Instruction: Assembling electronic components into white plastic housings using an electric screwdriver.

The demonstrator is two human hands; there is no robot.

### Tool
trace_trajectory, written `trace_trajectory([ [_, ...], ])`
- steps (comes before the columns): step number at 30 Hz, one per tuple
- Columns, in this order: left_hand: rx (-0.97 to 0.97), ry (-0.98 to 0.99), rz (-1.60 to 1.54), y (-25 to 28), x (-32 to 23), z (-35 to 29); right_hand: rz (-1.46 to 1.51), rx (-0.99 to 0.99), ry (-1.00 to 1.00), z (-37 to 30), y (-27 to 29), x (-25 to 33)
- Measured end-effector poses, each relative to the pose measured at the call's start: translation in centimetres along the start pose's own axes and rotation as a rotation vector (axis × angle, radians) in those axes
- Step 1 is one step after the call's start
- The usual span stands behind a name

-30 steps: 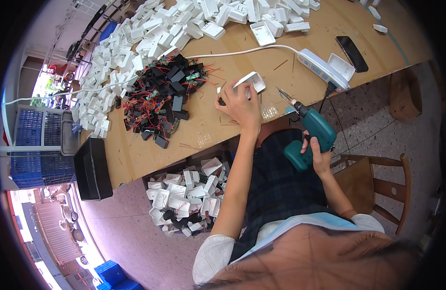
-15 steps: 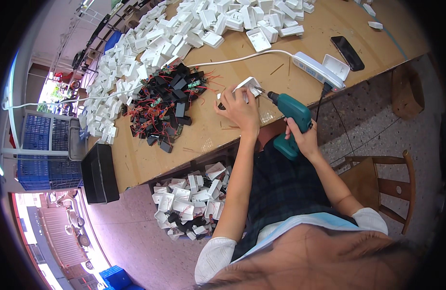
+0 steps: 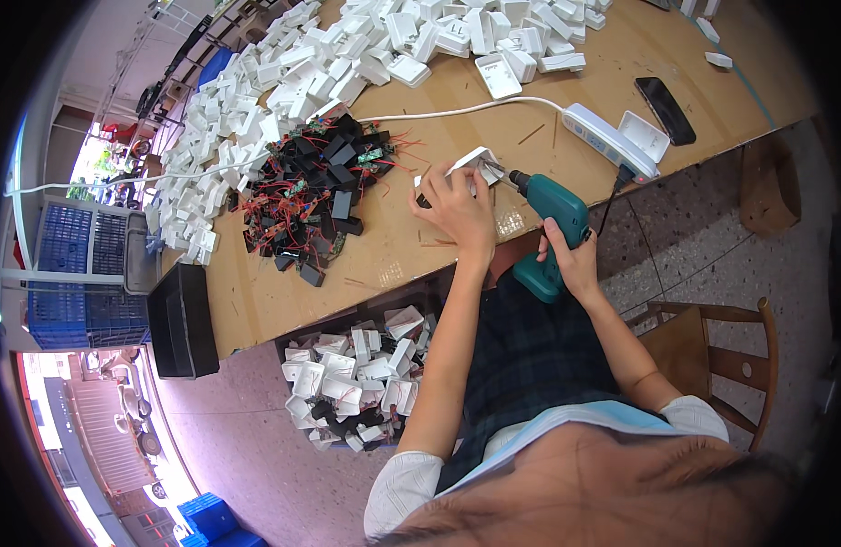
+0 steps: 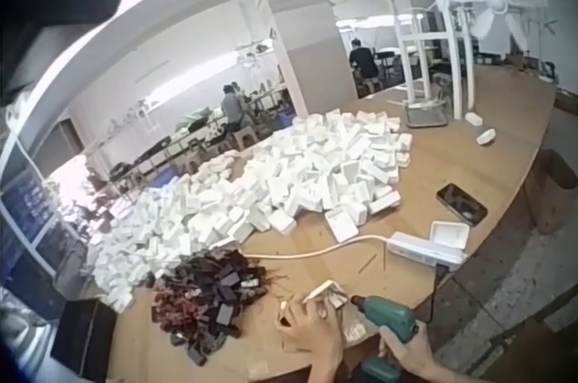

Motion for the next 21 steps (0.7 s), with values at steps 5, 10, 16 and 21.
trace_trajectory([
  [5, -0.038, 0.015, -0.010, 0.28, -0.16, 0.09, 0.053, -0.037, -0.020, 0.05, -0.07, 0.38],
  [10, -0.027, -0.001, -0.002, 0.20, -0.30, 0.03, 0.070, -0.040, -0.033, -0.05, -0.07, 0.56],
  [16, -0.012, -0.030, 0.029, -0.05, -0.31, 0.06, 0.061, -0.030, -0.019, 0.09, -0.11, 0.53],
  [21, -0.021, -0.032, 0.024, 0.01, -0.40, 0.08, 0.061, -0.030, -0.028, 0.09, -0.16, 0.57],
])
Point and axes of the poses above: each hand's wrist, its own z-axis towards the middle knuckle, its own y-axis out of the back of the hand, x = y × z, the point moved 6 cm from there along z, towards the middle knuckle, and after that the axes turned 13 degrees about -x, right-handed, at the moved point
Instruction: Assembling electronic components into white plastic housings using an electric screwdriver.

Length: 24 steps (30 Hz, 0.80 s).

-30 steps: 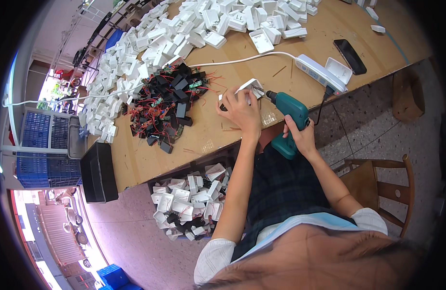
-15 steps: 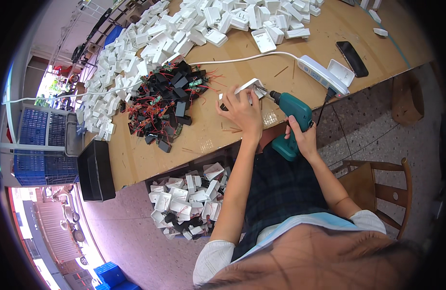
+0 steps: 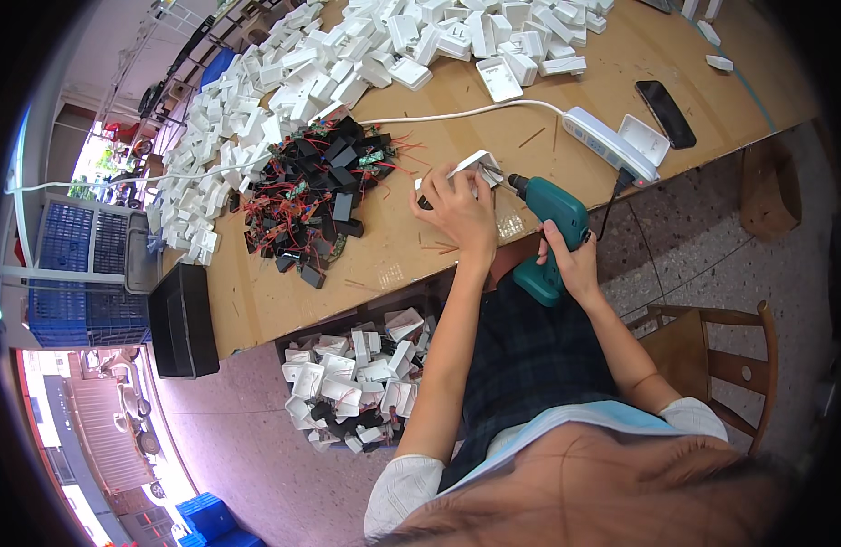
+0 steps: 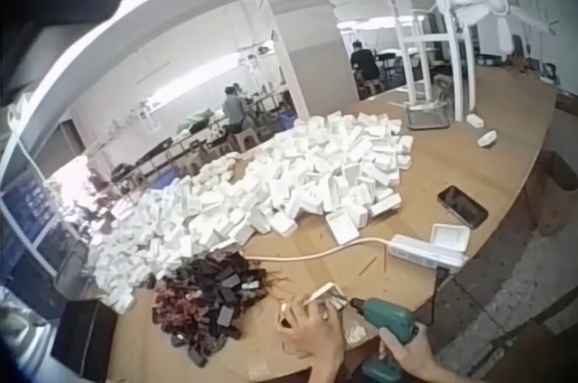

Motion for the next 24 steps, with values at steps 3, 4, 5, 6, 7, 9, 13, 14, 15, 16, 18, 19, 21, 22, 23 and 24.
trace_trajectory([
  [3, -0.002, 0.002, -0.006, 0.1, -0.1, 0.1, -0.004, 0.005, 0.001, -0.1, 0.0, 0.1],
  [4, -0.001, 0.003, -0.010, 0.1, -0.1, 0.1, -0.004, 0.005, 0.001, -0.1, 0.1, 0.0],
  [5, -0.001, 0.003, -0.010, 0.1, -0.2, 0.0, -0.013, 0.003, -0.002, -0.1, 0.2, 0.0],
  [6, -0.001, 0.003, -0.010, 0.1, -0.1, 0.0, -0.022, 0.001, -0.005, -0.1, 0.2, 0.0],
  [7, -0.002, 0.003, -0.010, 0.2, -0.1, 0.0, -0.022, 0.002, -0.005, -0.1, 0.1, -0.1],
  [9, 0.000, 0.003, -0.006, 0.1, 0.0, 0.0, -0.021, 0.004, 0.003, 0.0, 0.1, -0.1],
  [13, 0.005, 0.002, -0.007, 0.0, -0.1, 0.0, -0.025, 0.003, 0.009, -0.1, 0.2, 0.2],
  [14, 0.003, 0.001, -0.008, 0.0, -0.2, 0.0, 0.012, -0.004, 0.014, -0.2, 0.4, 0.6],
  [15, 0.003, -0.001, -0.004, -0.1, 0.0, 0.1, 0.046, -0.008, 0.016, -0.4, 0.3, 0.7],
  [16, 0.003, -0.003, -0.001, -0.1, 0.0, 0.1, 0.045, -0.007, 0.015, -0.5, 0.6, 0.7],
  [18, 0.007, -0.002, -0.004, -0.2, 0.1, 0.0, 0.046, 0.046, -0.005, -0.8, 1.4, 0.4],
  [19, 0.010, -0.003, -0.008, -0.2, 0.0, 0.0, 0.045, 0.044, -0.006, -1.0, 1.9, 0.4],
  [21, 0.010, -0.003, -0.014, -0.3, 0.1, -0.1, 0.083, 0.027, 0.003, -1.6, 2.8, 0.9],
  [22, 0.009, -0.004, -0.018, -0.2, 0.2, -0.1, 0.085, 0.018, 0.004, -1.9, 3.2, 1.2],
  [23, 0.009, -0.006, -0.018, -0.2, 0.3, 0.0, 0.087, 0.017, 0.004, -2.2, 3.5, 1.4],
  [24, 0.010, -0.006, -0.023, -0.2, 0.2, 0.0, 0.086, -0.004, -0.009, -2.5, 4.1, 1.5],
])
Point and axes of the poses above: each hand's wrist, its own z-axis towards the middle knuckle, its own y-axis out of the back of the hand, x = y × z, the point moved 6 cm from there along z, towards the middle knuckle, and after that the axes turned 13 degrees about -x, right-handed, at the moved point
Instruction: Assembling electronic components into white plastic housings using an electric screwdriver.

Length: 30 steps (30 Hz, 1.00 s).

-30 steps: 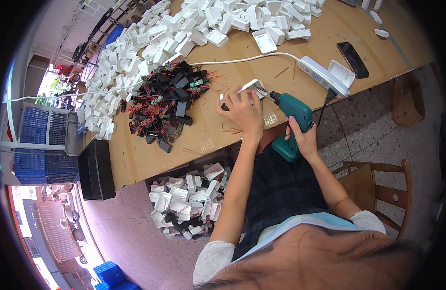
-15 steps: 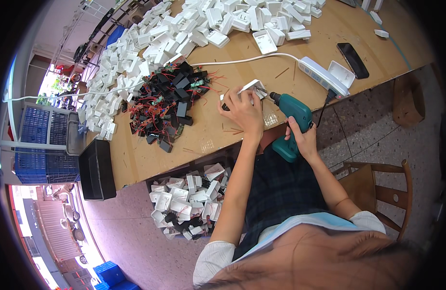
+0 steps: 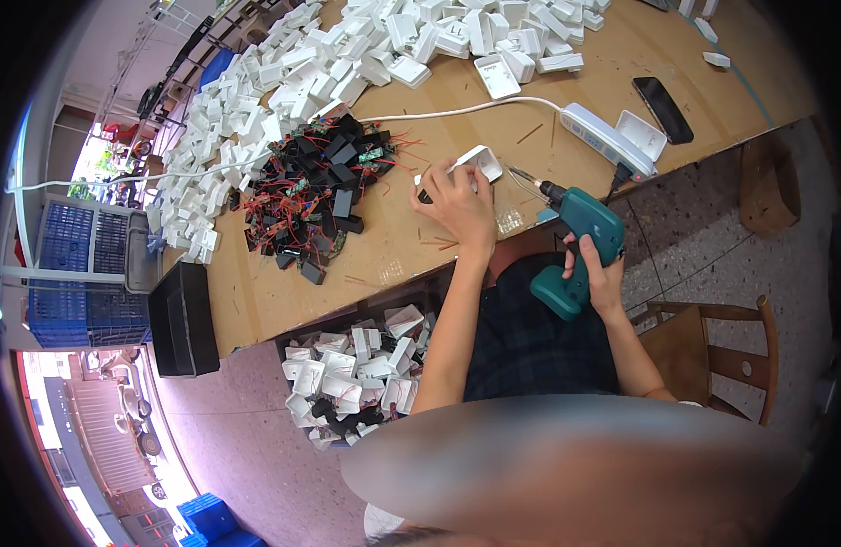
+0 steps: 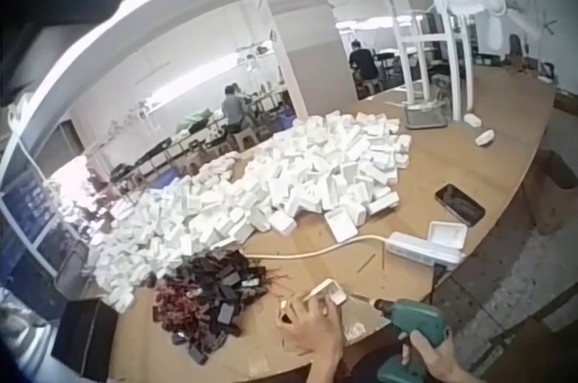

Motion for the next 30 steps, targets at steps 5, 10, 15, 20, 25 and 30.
trace_trajectory([
  [5, 0.015, -0.013, -0.006, 0.6, -0.1, 0.2, 0.006, -0.022, -0.021, -1.4, 2.1, 0.3],
  [10, 0.055, 0.008, -0.213, 2.6, 0.6, 0.1, 0.062, -0.059, -0.033, -2.3, 3.7, 0.2],
  [15, 0.308, -0.080, -0.336, 2.3, 3.4, 0.8, 0.049, -0.060, -0.014, -2.8, 3.3, 1.0],
  [20, 0.478, -0.134, -0.439, 3.2, 3.4, 2.0, 0.063, -0.010, -0.017, -3.0, 3.7, 0.8],
  [25, 0.322, -0.456, -0.133, 6.4, 2.3, 1.1, 0.073, -0.005, -0.017, -3.3, 3.1, 0.9],
  [30, 0.365, -0.514, 0.072, 4.7, 0.2, -0.2, 0.115, 0.032, -0.037, -3.3, 2.2, 0.9],
])
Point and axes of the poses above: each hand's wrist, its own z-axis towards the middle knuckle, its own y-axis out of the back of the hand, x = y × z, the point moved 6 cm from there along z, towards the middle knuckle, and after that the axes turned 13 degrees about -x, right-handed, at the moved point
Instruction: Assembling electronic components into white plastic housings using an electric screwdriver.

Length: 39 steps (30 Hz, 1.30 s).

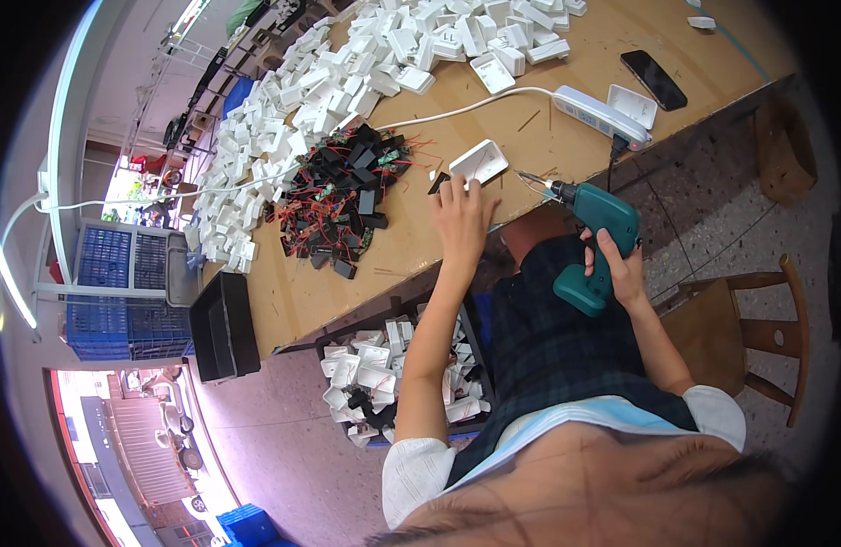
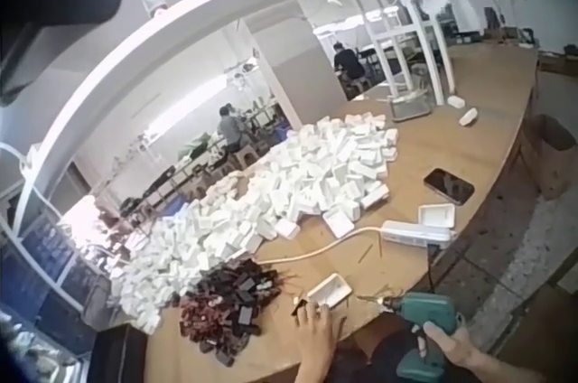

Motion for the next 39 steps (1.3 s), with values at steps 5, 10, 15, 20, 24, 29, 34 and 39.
trace_trajectory([
  [5, 0.114, 0.113, 0.110, -1.7, 0.8, 0.0, -0.036, 0.058, 0.006, -0.1, -0.2, -0.1],
  [10, 0.321, 0.004, -0.235, -1.2, 0.7, 1.7, -0.021, 0.052, 0.014, 0.4, 0.4, 0.2],
  [15, 0.438, -0.081, -0.512, -1.2, 0.5, 1.9, -0.015, 0.031, 0.001, 0.8, 0.5, 0.2],
  [20, 0.312, -0.032, -0.505, -0.3, -0.8, 1.7, -0.014, 0.005, -0.006, 1.1, 1.0, 0.0],
  [24, 0.218, -0.124, -0.573, 0.1, -2.0, 1.6, -0.018, -0.001, -0.012, 1.2, 1.0, -0.1],
  [29, 0.299, -0.126, -0.500, -1.8, -1.5, 0.9, -0.014, 0.013, -0.023, 1.2, 0.7, -0.4],
  [34, 0.128, 0.022, -0.367, -1.0, -0.2, 0.4, 0.026, -0.020, -0.046, 0.8, 0.2, -0.3],
  [39, -0.013, 0.238, -0.491, 0.7, 0.9, 0.3, -0.058, -0.025, -0.026, 0.5, 0.2, -0.8],
])
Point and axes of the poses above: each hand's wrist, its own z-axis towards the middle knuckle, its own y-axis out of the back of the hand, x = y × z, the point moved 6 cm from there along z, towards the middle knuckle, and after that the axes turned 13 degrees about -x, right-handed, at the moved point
